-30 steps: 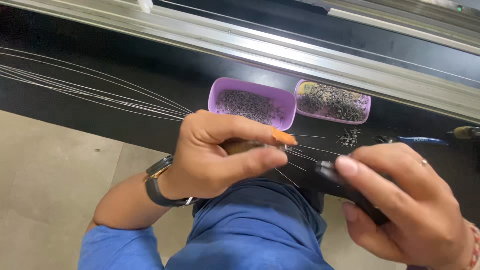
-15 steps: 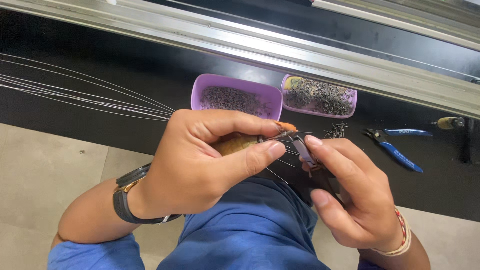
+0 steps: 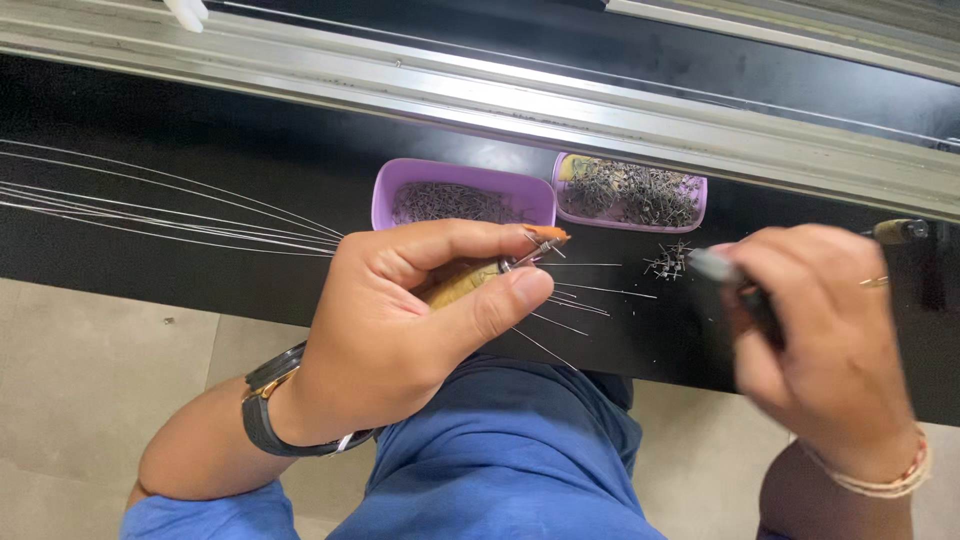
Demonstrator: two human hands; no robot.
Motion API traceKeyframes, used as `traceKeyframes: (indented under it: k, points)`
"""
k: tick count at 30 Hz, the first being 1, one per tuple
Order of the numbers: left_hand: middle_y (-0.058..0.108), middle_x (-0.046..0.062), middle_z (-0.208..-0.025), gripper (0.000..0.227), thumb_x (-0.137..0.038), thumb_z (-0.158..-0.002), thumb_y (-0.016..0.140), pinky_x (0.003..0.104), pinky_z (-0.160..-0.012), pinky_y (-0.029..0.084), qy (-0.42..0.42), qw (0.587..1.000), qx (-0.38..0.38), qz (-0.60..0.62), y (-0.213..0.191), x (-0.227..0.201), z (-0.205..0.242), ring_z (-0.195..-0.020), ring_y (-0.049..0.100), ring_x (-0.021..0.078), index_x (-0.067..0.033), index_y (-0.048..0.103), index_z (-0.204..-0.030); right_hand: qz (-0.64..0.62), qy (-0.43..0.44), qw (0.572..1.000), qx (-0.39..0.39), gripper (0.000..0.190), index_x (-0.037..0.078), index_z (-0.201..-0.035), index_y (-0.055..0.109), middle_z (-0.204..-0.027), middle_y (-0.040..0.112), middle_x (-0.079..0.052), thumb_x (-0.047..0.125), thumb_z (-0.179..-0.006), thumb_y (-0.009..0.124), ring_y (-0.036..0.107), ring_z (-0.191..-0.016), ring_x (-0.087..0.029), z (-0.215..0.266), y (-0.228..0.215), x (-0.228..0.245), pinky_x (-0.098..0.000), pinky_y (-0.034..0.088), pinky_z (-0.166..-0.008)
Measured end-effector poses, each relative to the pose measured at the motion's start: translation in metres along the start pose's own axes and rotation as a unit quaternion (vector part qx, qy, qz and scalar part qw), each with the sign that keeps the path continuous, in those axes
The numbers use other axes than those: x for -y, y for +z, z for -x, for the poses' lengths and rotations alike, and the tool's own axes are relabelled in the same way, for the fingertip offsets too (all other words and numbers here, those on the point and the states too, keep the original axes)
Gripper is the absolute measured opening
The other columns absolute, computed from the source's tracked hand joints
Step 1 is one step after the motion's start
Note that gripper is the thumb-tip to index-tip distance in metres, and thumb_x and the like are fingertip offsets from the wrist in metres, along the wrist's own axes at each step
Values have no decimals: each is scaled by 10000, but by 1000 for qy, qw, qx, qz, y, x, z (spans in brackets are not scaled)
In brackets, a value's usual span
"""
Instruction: The person holds a bundle of thin metal wires against a wooden block and uses pliers to cut individual wires into short segments. The cut pieces fall onto the table and into a purple container. The person repeatedly selects wires, cuts them, and drops the pieces.
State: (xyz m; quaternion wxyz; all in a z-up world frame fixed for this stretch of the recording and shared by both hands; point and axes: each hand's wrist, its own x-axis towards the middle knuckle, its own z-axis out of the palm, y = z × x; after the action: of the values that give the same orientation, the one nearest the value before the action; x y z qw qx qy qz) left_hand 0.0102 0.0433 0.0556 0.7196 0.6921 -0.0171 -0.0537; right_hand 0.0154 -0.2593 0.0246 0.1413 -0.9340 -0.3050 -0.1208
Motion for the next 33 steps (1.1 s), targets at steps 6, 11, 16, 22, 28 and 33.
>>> traceKeyframes:
  k: [6, 11, 16, 22, 28, 33]
  points:
    - [785, 163, -1190, 220, -72, -888, 733, 184, -822, 601, 17, 998, -8, 68, 5, 13, 6, -920, 703, 80, 12, 737, -1091, 92, 187, 974, 93, 601, -76, -1047, 645, -1463, 675, -256, 463, -822, 788, 592, -1422, -390, 70, 34, -97, -479, 386, -1264]
    - [771, 105, -1066, 240, -73, -904, 740, 187, -659, 537, 18, 993, -33, 114, 25, 26, 10, -729, 594, 52, 18, 733, -1126, 97, 106, 990, -1, 426, -51, -1168, 628, -1338, 726, -224, 246, -952, 844, 676, -1247, -402, 106, 45, -117, -481, 463, -1162]
    - [776, 132, -989, 321, -111, -939, 707, 200, -556, 535, 67, 984, -76, 146, 52, 38, 15, -615, 572, 92, 47, 697, -1218, 52, 66, 989, -119, 382, -147, -1246, 616, -1279, 688, -295, 143, -1059, 780, 662, -1158, -473, 86, 44, -65, -530, 491, -1108]
    - [736, 236, -1024, 336, -31, -961, 709, 253, -708, 565, 133, 955, -97, 245, 90, 47, 21, -791, 624, 135, 65, 649, -1278, -410, 182, 860, -242, 377, 44, -1147, 391, -1153, 629, -359, 372, -997, 500, 719, -1061, -412, 27, 30, 53, -334, 542, -769]
    - [713, 164, -1235, 247, -122, -991, 713, 341, -1020, 638, 200, 955, -138, 172, 97, 46, 18, -1081, 768, 246, -34, 671, -1218, -345, 90, 910, -210, 313, -9, -1122, 462, -1088, 674, -318, 276, -1001, 501, 734, -1002, -381, -6, 28, 72, -416, 580, -913]
    - [706, 198, -1264, 238, -131, -999, 708, 330, -1039, 627, 203, 953, -140, 177, 93, 53, 16, -1130, 752, 251, -45, 656, -1214, -320, 82, 918, -219, 286, -12, -1153, 476, -1052, 650, -190, 237, -1019, 518, 765, -1047, -397, -8, 40, 74, -436, 619, -941]
